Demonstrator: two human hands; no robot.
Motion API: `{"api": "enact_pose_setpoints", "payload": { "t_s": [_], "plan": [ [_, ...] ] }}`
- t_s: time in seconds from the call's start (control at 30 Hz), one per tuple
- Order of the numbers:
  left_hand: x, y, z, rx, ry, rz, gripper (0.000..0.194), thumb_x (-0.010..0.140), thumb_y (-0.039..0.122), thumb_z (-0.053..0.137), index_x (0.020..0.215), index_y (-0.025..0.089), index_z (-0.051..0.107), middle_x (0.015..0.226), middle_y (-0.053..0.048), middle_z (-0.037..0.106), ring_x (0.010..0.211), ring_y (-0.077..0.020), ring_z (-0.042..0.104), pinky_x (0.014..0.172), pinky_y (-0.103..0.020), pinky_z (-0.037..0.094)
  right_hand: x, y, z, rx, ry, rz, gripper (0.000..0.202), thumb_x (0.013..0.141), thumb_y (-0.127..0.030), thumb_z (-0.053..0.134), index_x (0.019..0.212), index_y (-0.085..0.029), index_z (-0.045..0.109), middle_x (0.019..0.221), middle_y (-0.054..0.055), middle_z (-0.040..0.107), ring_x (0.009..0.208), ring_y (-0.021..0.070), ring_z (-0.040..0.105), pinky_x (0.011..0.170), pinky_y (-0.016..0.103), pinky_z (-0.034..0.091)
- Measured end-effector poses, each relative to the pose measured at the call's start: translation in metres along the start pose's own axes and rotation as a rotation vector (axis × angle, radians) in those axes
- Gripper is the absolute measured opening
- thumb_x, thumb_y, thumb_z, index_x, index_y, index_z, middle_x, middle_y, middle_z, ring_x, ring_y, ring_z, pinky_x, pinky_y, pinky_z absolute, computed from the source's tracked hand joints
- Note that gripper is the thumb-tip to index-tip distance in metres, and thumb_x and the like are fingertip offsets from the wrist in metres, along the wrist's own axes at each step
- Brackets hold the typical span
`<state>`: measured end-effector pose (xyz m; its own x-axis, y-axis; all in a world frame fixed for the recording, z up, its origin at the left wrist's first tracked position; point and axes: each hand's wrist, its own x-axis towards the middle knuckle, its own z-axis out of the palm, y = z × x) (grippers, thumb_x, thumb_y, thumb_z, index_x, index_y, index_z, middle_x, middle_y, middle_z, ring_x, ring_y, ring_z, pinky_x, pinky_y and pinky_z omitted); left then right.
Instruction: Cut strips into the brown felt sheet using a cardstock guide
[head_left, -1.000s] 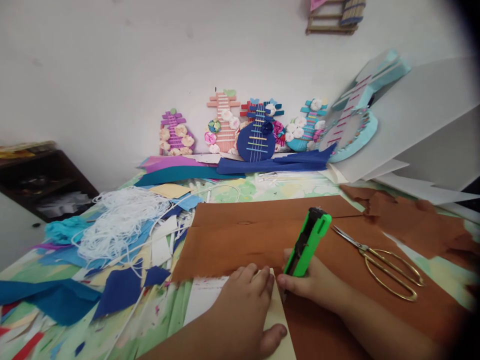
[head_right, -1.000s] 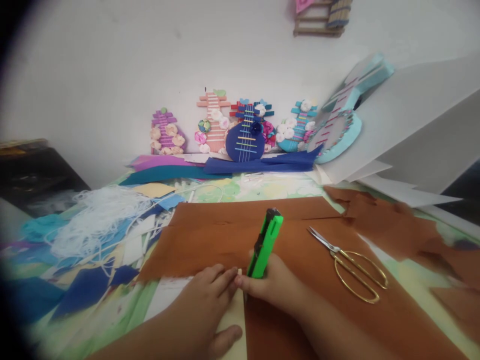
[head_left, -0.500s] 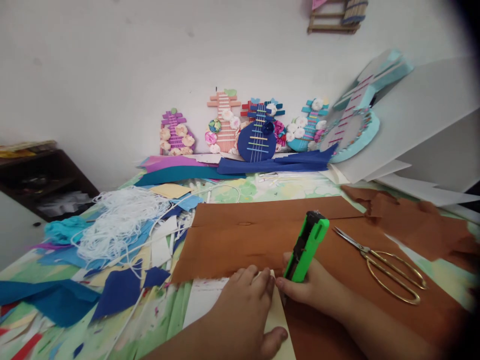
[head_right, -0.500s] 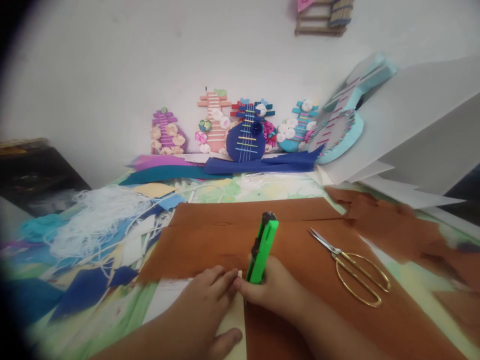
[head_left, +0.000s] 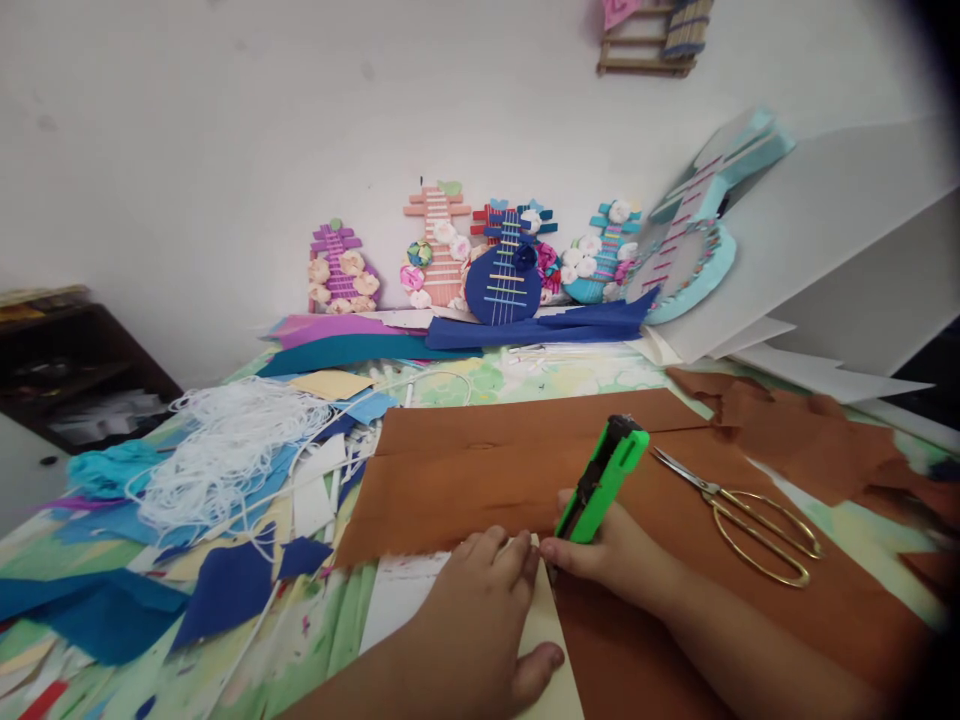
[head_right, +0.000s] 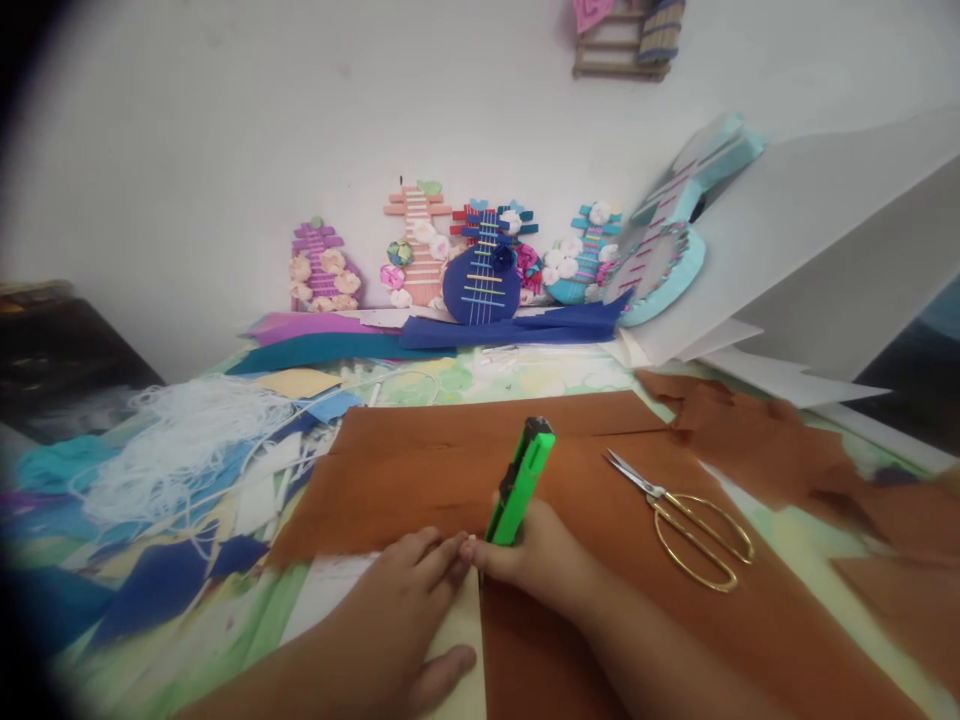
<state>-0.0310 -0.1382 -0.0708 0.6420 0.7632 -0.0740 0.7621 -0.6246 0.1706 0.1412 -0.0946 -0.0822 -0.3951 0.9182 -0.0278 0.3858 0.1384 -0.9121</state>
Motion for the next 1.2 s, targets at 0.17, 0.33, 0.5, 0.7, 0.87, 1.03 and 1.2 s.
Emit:
{"api": "enact_pose_setpoints", "payload": {
  "t_s": [0.17,0.33,0.5,0.7,0.87,1.03,1.2],
  "plan": [
    [-0.002,0.001,0.000,0.009,0.038,-0.011,0.064,0.080,0.053,0.037,0.126,0.010,0.038,0.126,-0.013,0.042,0.110,-0.0322,0.036,0.093,-0.046,0.028,-0.001,0.001,-0.002,0.057,0.041,0.004,0.037,0.065,-0.041,0.059,0.056,-0.019,0.030,0.054,-0.007,0.028,0.050,0.0075,0.029,0.045,0.021,0.025],
    [-0.002,0.000,0.003,0.011,0.064,-0.001,0.063,0.079,0.053,0.038,0.126,0.011,0.039,0.127,-0.012,0.042,0.109,-0.0313,0.037,0.092,-0.044,0.029,-0.002,0.005,-0.004,0.083,-0.073,-0.012,0.038,0.065,-0.046,0.058,0.056,-0.019,0.032,0.054,-0.006,0.030,0.051,0.0075,0.028,0.044,0.020,0.024],
    [-0.002,-0.001,0.007,0.004,0.089,0.009,0.062,0.079,0.054,0.039,0.125,0.012,0.041,0.126,-0.011,0.043,0.108,-0.0308,0.037,0.092,-0.044,0.028,-0.003,0.005,-0.003,0.064,-0.136,0.005,0.040,0.064,-0.048,0.057,0.056,-0.019,0.031,0.053,-0.006,0.030,0.050,0.0075,0.028,0.044,0.020,0.024],
    [-0.001,-0.002,0.005,0.006,0.105,0.019,0.062,0.079,0.053,0.040,0.124,0.011,0.042,0.125,-0.011,0.044,0.106,-0.0307,0.038,0.091,-0.044,0.029,-0.004,0.002,0.002,-0.074,-0.085,0.012,0.030,0.066,-0.034,0.055,0.054,-0.019,0.032,0.052,-0.006,0.031,0.049,0.0078,0.032,0.044,0.020,0.025],
    [-0.001,-0.001,0.003,-0.009,0.092,0.009,0.063,0.077,0.052,0.043,0.123,0.010,0.042,0.124,-0.012,0.045,0.105,-0.0306,0.038,0.091,-0.044,0.029,-0.007,-0.004,0.005,-0.140,-0.056,-0.041,0.025,0.065,-0.025,0.054,0.054,-0.019,0.032,0.051,-0.007,0.032,0.047,0.0067,0.033,0.042,0.019,0.026],
    [-0.001,-0.002,0.007,-0.009,0.083,0.010,0.064,0.077,0.053,0.043,0.124,0.010,0.041,0.123,-0.012,0.045,0.106,-0.0308,0.038,0.091,-0.045,0.029,-0.008,-0.003,0.005,-0.136,-0.067,-0.093,0.023,0.065,-0.021,0.055,0.055,-0.019,0.035,0.051,-0.006,0.035,0.046,0.0064,0.034,0.042,0.018,0.027],
    [0.000,-0.003,0.006,0.000,0.064,0.008,0.063,0.078,0.053,0.042,0.125,0.011,0.040,0.127,-0.011,0.042,0.108,-0.0300,0.037,0.093,-0.044,0.027,-0.005,0.001,0.004,-0.087,-0.064,-0.049,0.028,0.065,-0.028,0.058,0.054,-0.019,0.034,0.051,-0.007,0.033,0.047,0.0066,0.033,0.042,0.019,0.027]
  ]
}}
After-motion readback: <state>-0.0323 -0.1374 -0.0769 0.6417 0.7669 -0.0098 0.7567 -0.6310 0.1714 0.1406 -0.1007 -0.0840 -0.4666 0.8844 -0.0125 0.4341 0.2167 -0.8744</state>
